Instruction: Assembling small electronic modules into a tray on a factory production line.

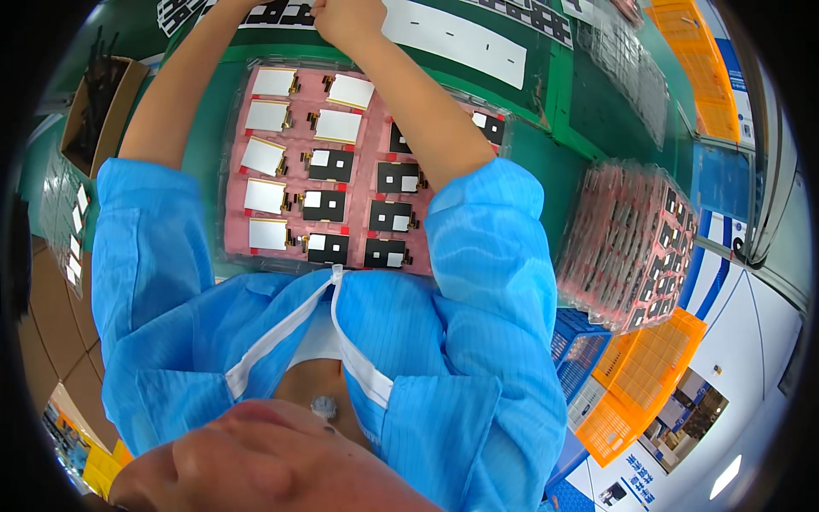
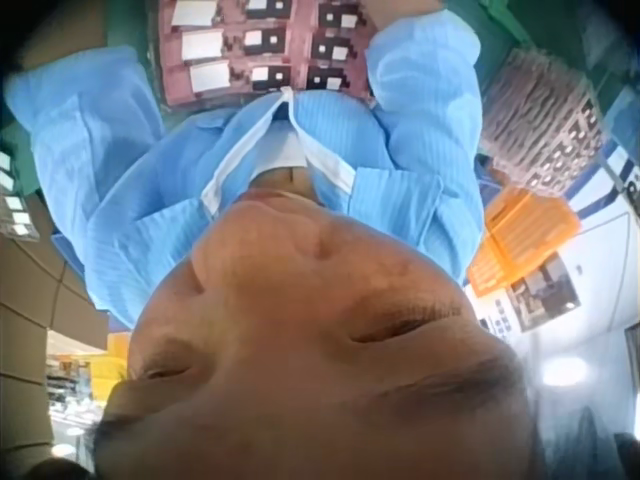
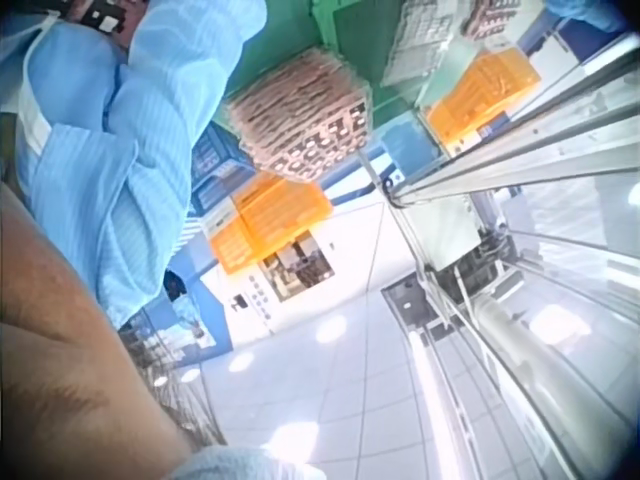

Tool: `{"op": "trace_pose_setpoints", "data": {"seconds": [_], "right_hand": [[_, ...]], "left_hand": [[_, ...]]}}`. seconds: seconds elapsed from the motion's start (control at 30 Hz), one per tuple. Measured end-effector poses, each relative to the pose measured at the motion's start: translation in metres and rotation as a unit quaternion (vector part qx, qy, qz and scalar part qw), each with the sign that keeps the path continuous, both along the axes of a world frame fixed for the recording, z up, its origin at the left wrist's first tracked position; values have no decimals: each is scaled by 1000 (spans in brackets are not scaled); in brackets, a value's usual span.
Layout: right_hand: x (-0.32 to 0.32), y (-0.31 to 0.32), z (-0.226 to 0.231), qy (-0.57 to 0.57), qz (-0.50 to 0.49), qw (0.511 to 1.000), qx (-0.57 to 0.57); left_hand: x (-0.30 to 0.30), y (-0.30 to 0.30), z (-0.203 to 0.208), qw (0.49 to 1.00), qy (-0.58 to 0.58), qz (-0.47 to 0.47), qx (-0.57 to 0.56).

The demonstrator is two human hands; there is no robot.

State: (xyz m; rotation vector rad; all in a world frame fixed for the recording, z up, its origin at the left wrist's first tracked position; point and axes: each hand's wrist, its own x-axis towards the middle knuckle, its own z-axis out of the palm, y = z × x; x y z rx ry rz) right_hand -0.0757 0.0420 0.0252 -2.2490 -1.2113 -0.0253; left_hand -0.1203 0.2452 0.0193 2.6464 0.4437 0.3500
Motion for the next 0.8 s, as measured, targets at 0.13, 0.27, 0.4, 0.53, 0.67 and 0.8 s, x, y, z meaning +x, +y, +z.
{"op": "trace_pose_setpoints", "data": {"seconds": [0.13, 0.27, 0.4, 0.53, 0.67, 0.8], "right_hand": [[-23, -6, -1, -250, 60, 966, -8], [-2, -13, 15, 47, 65, 996, 28], [21, 1, -8, 23, 15, 999, 36], [6, 15, -5, -57, -37, 997, -22], [16, 15, -2, -15, -11, 998, -61], [16, 21, -4, -25, -20, 998, -55]], "left_hand": [[-5, -2, 3, 1000, 8, 9, -17], [-11, -6, 6, 1000, 7, 23, -15], [0, -15, 9, 1000, 5, 9, -21], [-11, 9, 2, 999, 25, 9, -40], [-8, 7, 6, 998, 37, -22, -51], [-6, 5, 7, 999, 44, -23, -12]]}}
